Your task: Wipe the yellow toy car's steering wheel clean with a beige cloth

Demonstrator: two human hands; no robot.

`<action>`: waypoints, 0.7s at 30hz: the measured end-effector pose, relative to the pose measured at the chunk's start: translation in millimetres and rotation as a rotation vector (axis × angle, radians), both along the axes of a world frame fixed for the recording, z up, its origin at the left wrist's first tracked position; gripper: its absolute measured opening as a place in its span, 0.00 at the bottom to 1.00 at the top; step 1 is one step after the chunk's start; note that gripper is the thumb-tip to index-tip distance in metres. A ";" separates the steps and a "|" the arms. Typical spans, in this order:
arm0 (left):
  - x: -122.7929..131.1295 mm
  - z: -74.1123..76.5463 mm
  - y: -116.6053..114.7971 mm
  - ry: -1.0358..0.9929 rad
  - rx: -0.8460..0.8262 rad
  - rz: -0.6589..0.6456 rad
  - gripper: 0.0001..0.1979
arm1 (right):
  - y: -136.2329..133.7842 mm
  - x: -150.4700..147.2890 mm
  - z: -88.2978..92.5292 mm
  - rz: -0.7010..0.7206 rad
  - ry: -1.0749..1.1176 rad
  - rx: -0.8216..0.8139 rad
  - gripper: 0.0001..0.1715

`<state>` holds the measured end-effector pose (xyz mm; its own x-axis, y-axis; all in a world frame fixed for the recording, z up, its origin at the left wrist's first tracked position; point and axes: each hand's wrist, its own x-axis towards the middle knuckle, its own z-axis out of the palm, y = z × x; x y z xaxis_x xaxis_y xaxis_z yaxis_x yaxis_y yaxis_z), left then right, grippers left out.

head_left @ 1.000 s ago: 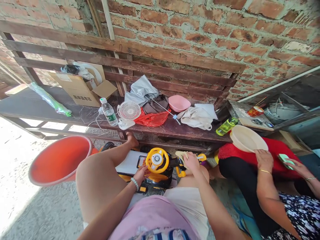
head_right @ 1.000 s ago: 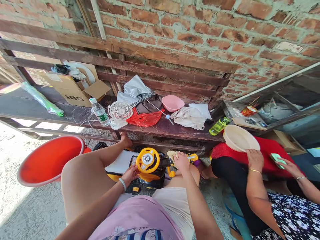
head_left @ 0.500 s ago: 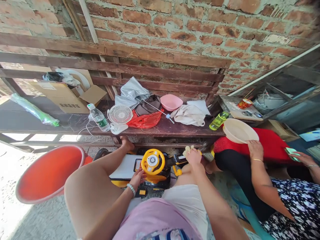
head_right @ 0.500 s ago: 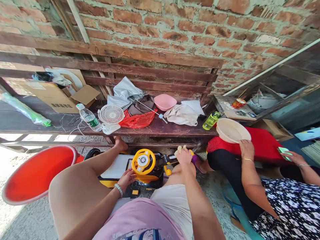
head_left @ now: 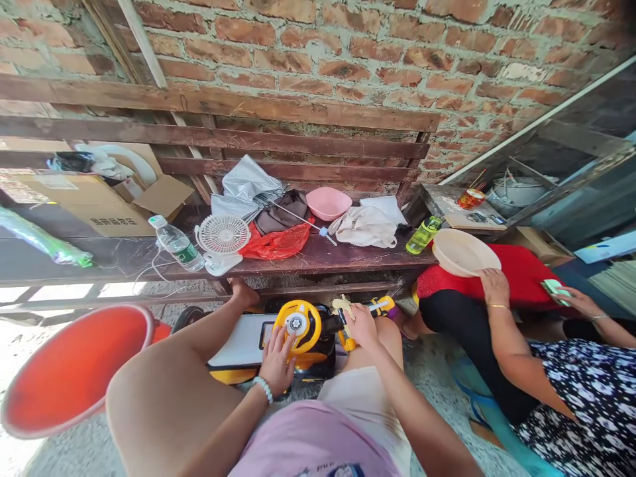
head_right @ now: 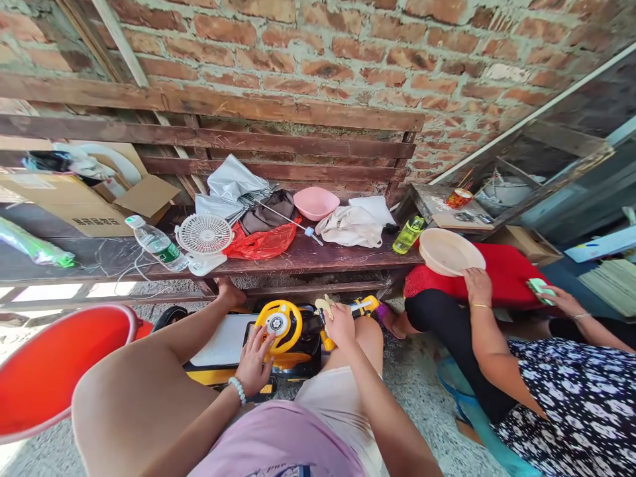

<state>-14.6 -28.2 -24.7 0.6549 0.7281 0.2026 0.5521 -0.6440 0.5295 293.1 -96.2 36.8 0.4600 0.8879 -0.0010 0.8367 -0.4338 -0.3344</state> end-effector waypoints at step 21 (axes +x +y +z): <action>-7.3 -13.0 6.3 0.044 -0.013 -0.073 0.44 | 18.0 60.9 -3.7 -0.269 0.207 -0.112 0.18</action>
